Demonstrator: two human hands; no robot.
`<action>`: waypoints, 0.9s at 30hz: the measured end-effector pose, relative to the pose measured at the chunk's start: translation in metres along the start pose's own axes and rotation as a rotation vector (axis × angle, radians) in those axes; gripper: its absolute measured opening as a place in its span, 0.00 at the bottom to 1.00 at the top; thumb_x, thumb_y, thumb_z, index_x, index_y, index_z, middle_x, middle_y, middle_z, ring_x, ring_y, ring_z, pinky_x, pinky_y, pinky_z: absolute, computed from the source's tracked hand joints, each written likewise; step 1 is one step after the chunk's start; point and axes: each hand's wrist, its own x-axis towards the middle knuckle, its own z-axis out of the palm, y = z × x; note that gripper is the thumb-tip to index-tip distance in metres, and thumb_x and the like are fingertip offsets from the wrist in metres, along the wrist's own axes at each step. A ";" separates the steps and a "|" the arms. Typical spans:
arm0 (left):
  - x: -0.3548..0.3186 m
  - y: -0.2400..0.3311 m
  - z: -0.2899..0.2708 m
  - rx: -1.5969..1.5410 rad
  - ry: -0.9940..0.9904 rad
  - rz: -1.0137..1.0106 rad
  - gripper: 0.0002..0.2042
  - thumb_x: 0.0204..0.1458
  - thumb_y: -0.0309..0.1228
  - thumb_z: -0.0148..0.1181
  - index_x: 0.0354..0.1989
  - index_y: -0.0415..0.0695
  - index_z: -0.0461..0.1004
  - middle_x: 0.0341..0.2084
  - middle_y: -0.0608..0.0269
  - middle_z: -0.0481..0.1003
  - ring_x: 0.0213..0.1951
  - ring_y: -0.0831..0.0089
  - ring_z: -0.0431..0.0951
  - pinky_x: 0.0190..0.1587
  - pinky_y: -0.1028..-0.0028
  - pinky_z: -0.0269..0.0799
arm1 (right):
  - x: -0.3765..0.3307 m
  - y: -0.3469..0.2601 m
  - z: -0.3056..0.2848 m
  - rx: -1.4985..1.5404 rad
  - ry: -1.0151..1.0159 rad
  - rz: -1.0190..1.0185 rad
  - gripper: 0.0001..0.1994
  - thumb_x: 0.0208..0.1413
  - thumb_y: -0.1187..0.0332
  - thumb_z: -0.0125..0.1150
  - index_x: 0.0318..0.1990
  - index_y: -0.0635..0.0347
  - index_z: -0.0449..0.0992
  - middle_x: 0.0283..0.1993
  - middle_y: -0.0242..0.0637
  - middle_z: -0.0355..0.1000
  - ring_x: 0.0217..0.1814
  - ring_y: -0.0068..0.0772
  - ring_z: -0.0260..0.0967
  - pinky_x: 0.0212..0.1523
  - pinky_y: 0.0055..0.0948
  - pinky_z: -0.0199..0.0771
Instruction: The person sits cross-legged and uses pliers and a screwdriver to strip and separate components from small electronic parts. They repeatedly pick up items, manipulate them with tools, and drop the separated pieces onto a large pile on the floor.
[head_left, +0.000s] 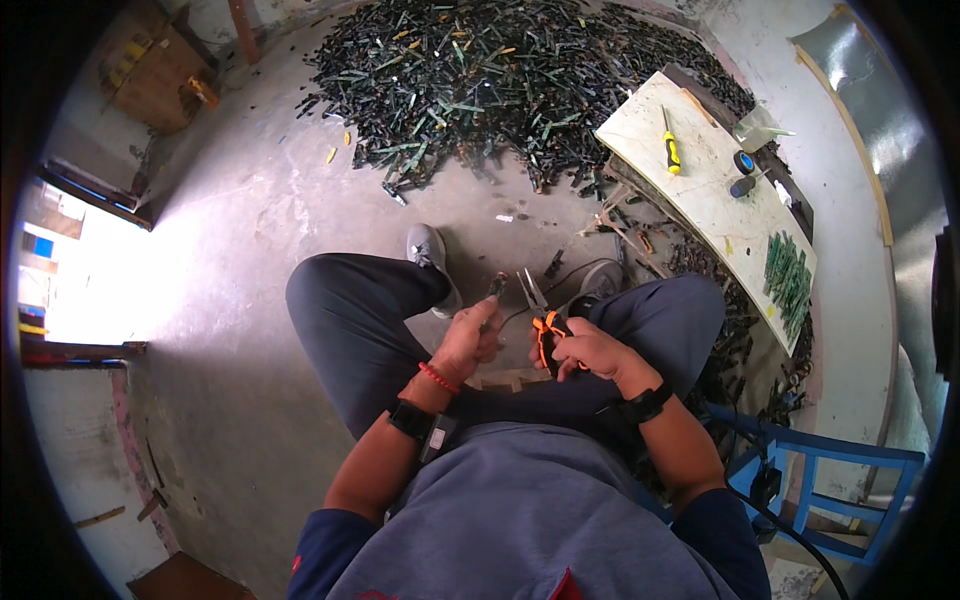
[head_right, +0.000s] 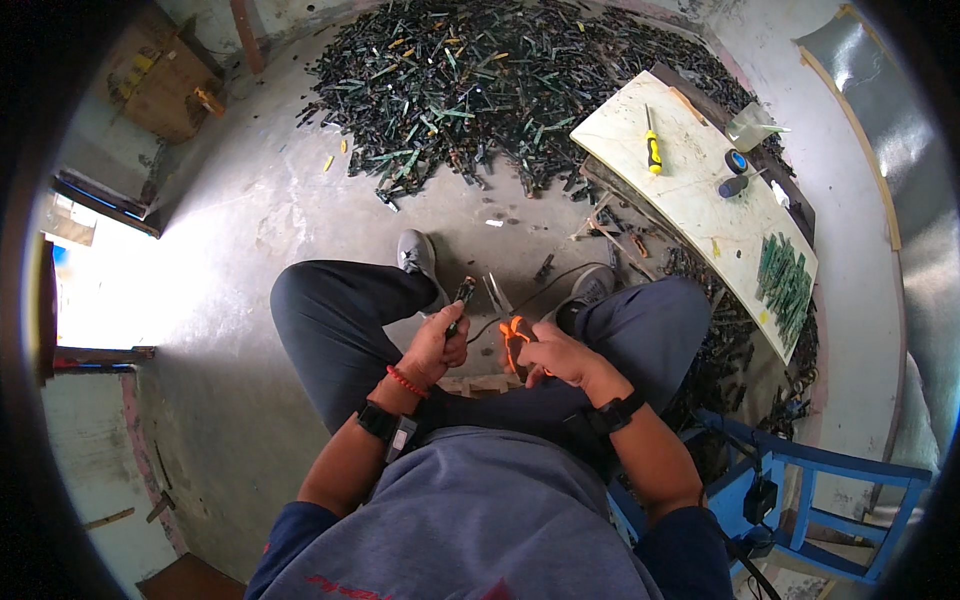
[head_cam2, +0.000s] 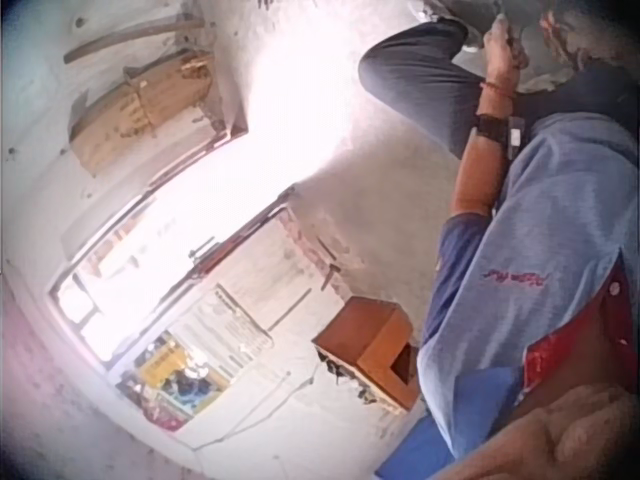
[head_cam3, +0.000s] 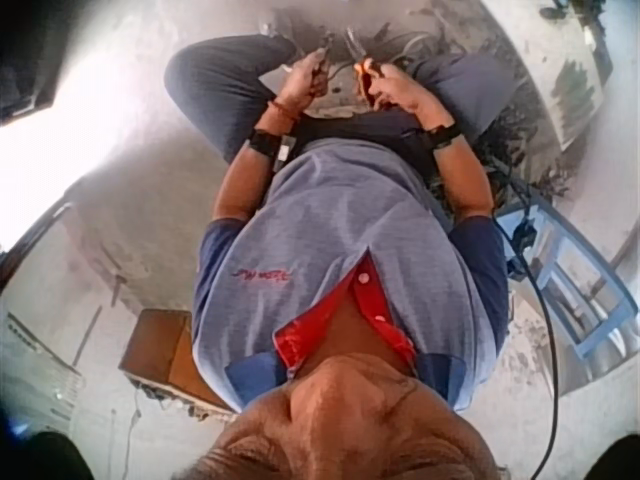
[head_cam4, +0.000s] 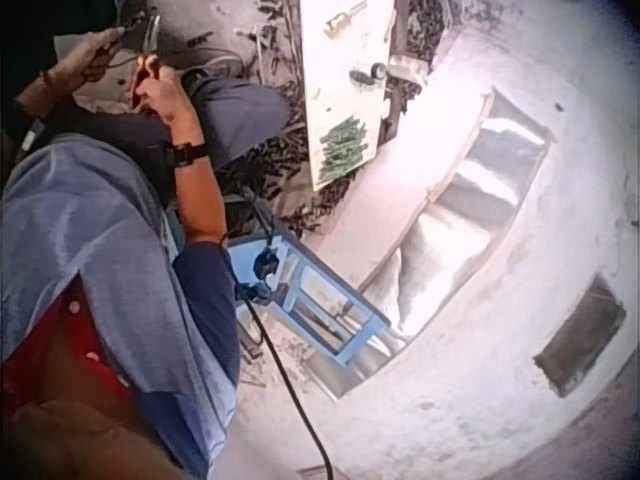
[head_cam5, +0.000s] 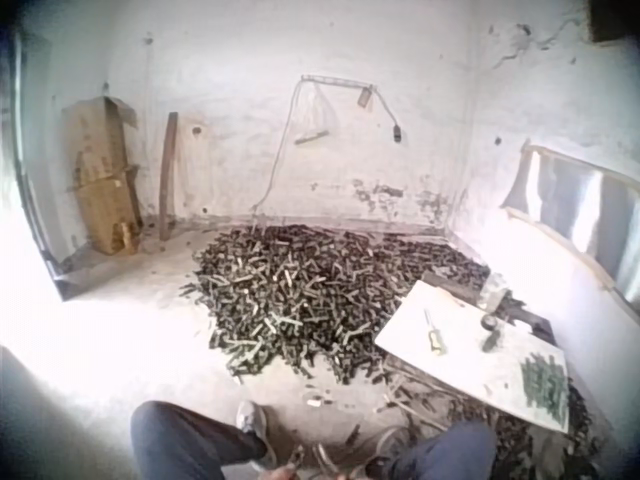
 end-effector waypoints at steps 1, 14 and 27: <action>0.000 0.000 0.000 0.008 0.003 -0.004 0.20 0.61 0.48 0.48 0.23 0.46 0.63 0.07 0.73 0.53 0.08 0.79 0.50 0.14 0.77 0.47 | -0.001 -0.001 0.002 0.036 -0.006 0.009 0.20 0.47 0.71 0.51 0.50 0.63 0.69 0.42 0.40 0.74 0.39 0.30 0.74 0.29 0.25 0.75; -0.001 -0.002 0.005 0.143 0.042 0.042 0.19 0.62 0.45 0.49 0.21 0.46 0.64 0.09 0.75 0.55 0.10 0.84 0.50 0.14 0.78 0.45 | -0.003 -0.004 -0.001 0.170 -0.174 0.131 0.21 0.49 0.72 0.50 0.53 0.64 0.68 0.42 0.43 0.74 0.42 0.32 0.75 0.26 0.25 0.76; -0.002 0.000 0.004 0.162 0.007 0.029 0.19 0.61 0.45 0.50 0.22 0.46 0.65 0.10 0.77 0.55 0.11 0.84 0.50 0.15 0.78 0.45 | 0.000 -0.003 -0.003 0.144 -0.173 0.123 0.20 0.49 0.68 0.51 0.51 0.62 0.70 0.40 0.41 0.75 0.40 0.30 0.76 0.24 0.22 0.73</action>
